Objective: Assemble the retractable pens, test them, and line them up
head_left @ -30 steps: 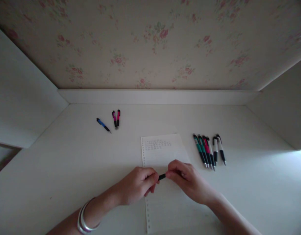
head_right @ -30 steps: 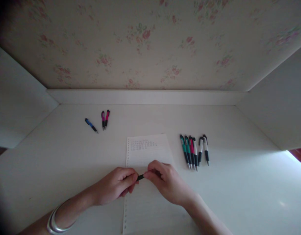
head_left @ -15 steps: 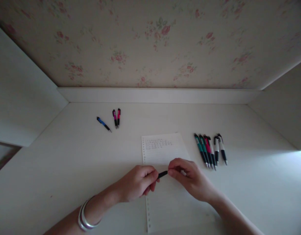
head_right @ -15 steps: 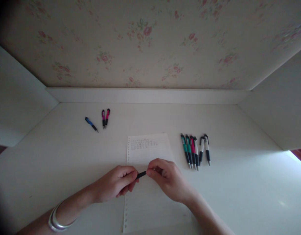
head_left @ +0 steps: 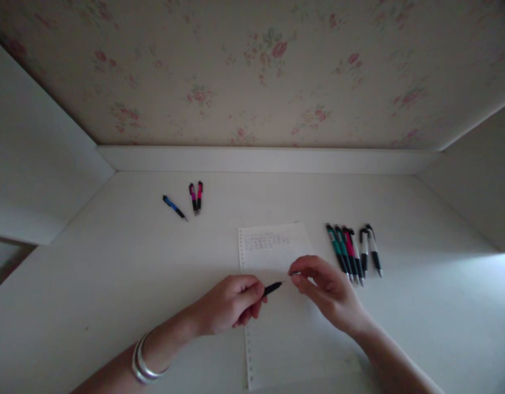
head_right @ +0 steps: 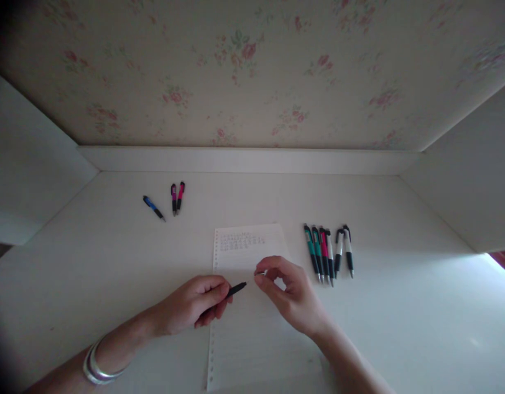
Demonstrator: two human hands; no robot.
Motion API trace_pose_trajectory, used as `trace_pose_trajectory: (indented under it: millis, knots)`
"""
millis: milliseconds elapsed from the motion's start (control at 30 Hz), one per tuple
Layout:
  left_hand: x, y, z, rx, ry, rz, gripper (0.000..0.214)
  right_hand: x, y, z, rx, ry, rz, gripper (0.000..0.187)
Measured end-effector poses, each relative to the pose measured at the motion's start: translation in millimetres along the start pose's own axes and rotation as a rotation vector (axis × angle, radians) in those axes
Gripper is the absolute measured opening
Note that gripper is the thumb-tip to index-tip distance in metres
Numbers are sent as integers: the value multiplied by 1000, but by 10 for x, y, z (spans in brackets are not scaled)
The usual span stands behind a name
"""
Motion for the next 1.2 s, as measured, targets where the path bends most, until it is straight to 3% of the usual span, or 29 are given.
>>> trace_pose_trajectory:
  millis: [133,333,433,533,633,767,867,967,1200]
  knots:
    - [17,21,-40,-34,-111,-2,44,34,12,14,-64,-170,-82,13]
    - [30,50,-100,-148,-305,42,45,237,-111,307,94,-492,-507,19]
    - [23,52,-99,-157,-339,61,42,228,-124,381,156,-618,-556,22]
    - [15,47,-98,-153,-349,71,40,243,-118,389,186,-624,-534,22]
    - [6,43,-89,-146,-353,82,38,289,-124,333,132,-460,-448,19]
    - [-6,40,-55,-131,-277,109,38,112,-99,282,20,-89,-5,17]
    - [-16,36,-15,-84,-176,141,42,6,-110,437,95,178,217,26]
    - [-4,34,13,-21,-105,150,45,8,-102,537,151,275,237,29]
    - [24,30,7,16,-54,134,47,29,-111,533,172,286,169,25]
Point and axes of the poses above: each hand's wrist, its own y-axis towards the middle knuckle, its own z-axis out of the palm, x = y × z, the point moved 7 cm from there along y, towards the middle knuckle, and after that the axes turned 3 degrees about -x, right-handed, at the moved point
